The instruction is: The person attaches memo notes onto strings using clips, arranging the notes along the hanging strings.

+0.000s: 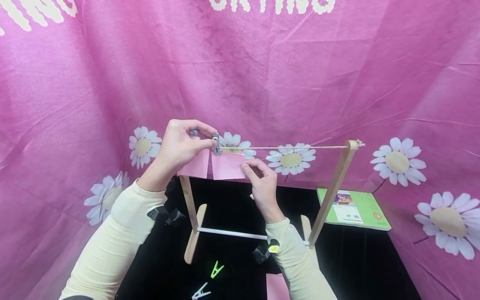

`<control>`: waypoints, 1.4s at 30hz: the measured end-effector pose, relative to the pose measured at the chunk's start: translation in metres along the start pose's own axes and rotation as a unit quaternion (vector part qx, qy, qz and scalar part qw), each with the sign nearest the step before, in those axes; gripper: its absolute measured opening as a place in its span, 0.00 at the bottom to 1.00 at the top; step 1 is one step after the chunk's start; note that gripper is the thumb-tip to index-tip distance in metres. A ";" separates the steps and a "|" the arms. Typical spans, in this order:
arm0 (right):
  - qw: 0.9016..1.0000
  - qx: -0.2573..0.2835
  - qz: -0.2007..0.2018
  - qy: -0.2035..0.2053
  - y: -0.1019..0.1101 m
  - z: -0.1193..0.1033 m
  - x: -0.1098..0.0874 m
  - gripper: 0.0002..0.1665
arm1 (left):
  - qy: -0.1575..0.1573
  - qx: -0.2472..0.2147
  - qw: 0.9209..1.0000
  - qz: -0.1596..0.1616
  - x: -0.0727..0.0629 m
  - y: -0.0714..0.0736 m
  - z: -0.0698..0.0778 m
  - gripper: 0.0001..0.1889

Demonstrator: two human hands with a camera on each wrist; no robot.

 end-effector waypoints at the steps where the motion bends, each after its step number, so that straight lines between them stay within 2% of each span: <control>1: 1.000 0.005 0.001 0.001 0.000 0.000 0.000 0.03 | 0.000 0.001 1.000 -0.001 0.000 0.000 0.000 0.08; 7: 1.000 0.019 0.003 0.002 -0.001 0.000 0.002 0.04 | 0.001 0.001 1.000 -0.005 0.001 0.000 0.000 0.07; 13: 0.999 0.030 0.010 0.005 0.001 0.000 0.001 0.10 | 0.001 -0.009 1.000 -0.004 0.000 -0.001 0.000 0.07; 21: 1.000 -0.005 -0.015 0.010 0.000 0.001 0.003 0.16 | 0.000 -0.012 1.000 -0.006 0.000 0.000 -0.001 0.08; 32: 1.000 -0.001 -0.007 0.000 -0.002 0.003 0.000 0.15 | -0.008 -0.011 1.000 -0.022 0.001 -0.001 0.001 0.12; 36: 1.000 0.004 -0.008 0.001 -0.001 0.003 0.000 0.15 | -0.003 -0.001 1.000 -0.031 0.000 0.000 0.002 0.13; 42: 1.000 0.006 -0.011 0.011 -0.002 0.000 0.001 0.22 | -0.009 0.031 0.998 -0.055 0.001 0.000 0.003 0.15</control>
Point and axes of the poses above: each hand's wrist, its own x-axis towards the middle knuckle, its own y-axis out of the back of the hand, z = x × y, the point moved 2 cm from there along x, towards the middle knuckle, and after that the axes turned 15 degrees about x, right-handed, at the moved point
